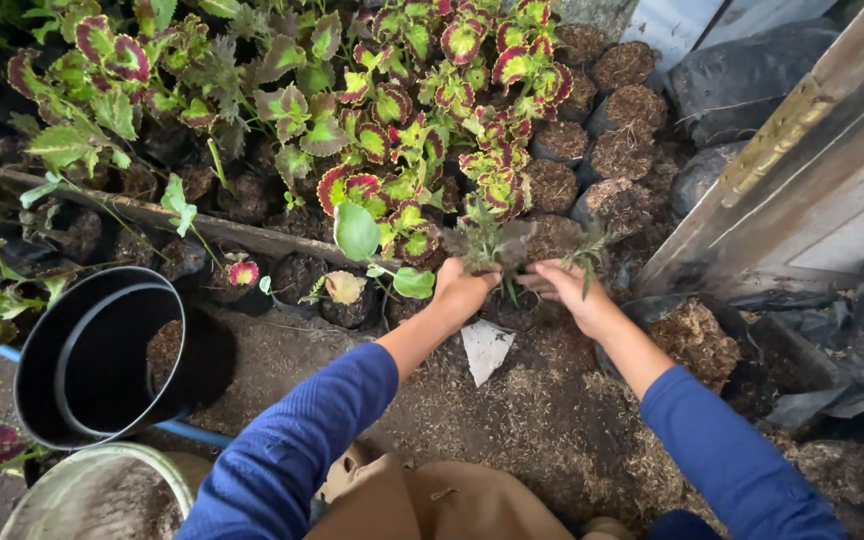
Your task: Organizing and potting various plants in a garden nursery setting.
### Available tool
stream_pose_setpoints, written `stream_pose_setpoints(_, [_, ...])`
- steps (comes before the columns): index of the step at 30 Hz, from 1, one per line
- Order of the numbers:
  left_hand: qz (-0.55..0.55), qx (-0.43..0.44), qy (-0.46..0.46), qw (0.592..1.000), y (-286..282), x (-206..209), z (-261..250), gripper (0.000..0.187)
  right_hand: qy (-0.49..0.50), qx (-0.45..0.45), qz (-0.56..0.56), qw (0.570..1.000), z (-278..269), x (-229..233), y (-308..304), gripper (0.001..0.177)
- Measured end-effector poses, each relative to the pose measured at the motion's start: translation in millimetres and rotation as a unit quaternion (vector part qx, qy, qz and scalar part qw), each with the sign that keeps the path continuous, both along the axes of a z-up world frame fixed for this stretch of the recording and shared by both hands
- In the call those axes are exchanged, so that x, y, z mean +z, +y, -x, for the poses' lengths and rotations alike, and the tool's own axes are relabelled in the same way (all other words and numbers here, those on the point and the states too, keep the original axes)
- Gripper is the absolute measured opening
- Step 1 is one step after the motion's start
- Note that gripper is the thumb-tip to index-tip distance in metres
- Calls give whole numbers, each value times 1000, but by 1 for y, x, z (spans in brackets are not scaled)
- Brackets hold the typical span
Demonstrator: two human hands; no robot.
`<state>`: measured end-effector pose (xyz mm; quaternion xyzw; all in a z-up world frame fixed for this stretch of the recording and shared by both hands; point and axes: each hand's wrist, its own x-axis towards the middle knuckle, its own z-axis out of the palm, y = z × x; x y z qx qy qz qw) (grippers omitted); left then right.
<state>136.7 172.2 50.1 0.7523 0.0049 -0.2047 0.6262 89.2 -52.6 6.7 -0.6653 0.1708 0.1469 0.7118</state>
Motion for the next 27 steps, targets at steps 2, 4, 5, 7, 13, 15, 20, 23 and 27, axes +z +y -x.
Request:
stream_pose_setpoints(2, [-36, -8, -14, 999, 0, 3, 4, 19, -9, -8, 9, 1000, 1, 5, 4, 30])
stream_pose_setpoints(4, [-71, -17, -27, 997, -1, 15, 11, 22, -18, -18, 19, 1000, 1, 12, 7, 28])
stream_pose_setpoints(5, [-143, -26, -32, 989, -2, 26, 16, 26, -18, -23, 27, 999, 1, 16, 8, 29])
stream_pose_setpoints(7, [-211, -42, -39, 976, -5, 27, 22, 30, -16, -36, 36, 999, 0, 21, 8, 30])
stream_pose_setpoints(13, [-396, -370, -51, 838, -57, 26, 49, 51, -120, 37, 155, 980, 26, 22, -38, 45])
stream_pose_setpoints(15, [-362, -417, -64, 832, -84, 44, 58, 50, -125, 53, 240, 961, 38, 33, -55, 32])
stream_pose_setpoints(20, [-328, -410, -103, 845, -163, 48, 69, 60, -12, 6, 461, 888, 104, 121, -113, 27])
stream_pose_setpoints(23, [-339, -406, -90, 844, -198, 45, 74, 78, 97, 19, 557, 825, 149, 143, -166, 28])
stream_pose_setpoints(27, [-337, -376, -72, 860, -226, -65, 81, 88, 218, 34, 589, 778, 217, 171, -227, 33])
